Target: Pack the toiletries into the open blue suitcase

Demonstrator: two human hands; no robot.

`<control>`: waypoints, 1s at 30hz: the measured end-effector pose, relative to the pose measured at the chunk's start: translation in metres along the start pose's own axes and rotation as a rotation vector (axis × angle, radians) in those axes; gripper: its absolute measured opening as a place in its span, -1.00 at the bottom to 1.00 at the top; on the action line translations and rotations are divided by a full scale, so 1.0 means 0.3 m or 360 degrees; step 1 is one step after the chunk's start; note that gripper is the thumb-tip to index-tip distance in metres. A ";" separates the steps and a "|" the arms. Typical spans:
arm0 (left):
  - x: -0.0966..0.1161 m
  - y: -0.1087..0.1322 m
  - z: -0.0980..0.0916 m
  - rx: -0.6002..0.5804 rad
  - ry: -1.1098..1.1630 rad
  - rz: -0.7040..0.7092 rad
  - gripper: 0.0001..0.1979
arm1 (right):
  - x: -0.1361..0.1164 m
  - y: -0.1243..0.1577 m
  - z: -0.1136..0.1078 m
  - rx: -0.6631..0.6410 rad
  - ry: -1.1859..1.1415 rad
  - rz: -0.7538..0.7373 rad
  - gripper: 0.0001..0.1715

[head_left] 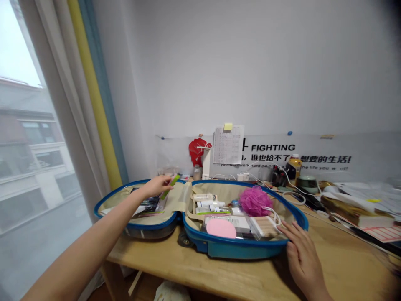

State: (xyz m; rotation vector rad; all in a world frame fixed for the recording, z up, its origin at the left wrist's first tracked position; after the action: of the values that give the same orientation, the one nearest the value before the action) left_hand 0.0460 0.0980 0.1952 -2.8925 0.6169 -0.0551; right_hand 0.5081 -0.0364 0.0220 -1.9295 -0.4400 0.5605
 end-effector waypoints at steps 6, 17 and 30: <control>0.341 -0.107 0.010 -0.0115 -0.0056 0.0634 -0.77 | -0.002 -0.002 -0.005 -0.0014 0.0012 -0.0017 -0.57; 0.566 -0.210 0.182 -0.0514 -0.0167 0.0704 -0.59 | -0.018 -0.006 -0.003 0.0041 0.0008 -0.0009 -0.58; 0.229 -0.134 0.036 -0.0045 0.0129 0.0296 -0.73 | -0.003 -0.004 0.003 0.0062 -0.0006 -0.0086 -0.62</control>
State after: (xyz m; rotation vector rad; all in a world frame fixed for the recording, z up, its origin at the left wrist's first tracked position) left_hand 0.1257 0.1078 0.1919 -2.8565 0.9050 -0.1392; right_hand 0.5068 -0.0357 0.0230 -1.8742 -0.4792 0.5340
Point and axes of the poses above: each hand's wrist, its own y-axis away from the middle knuckle, its own z-axis out of the palm, x = y × z, the point moved 1 cm from there along -y, towards the middle knuckle, and after that the axes turned 12 degrees about -y, right-handed, at the moved point
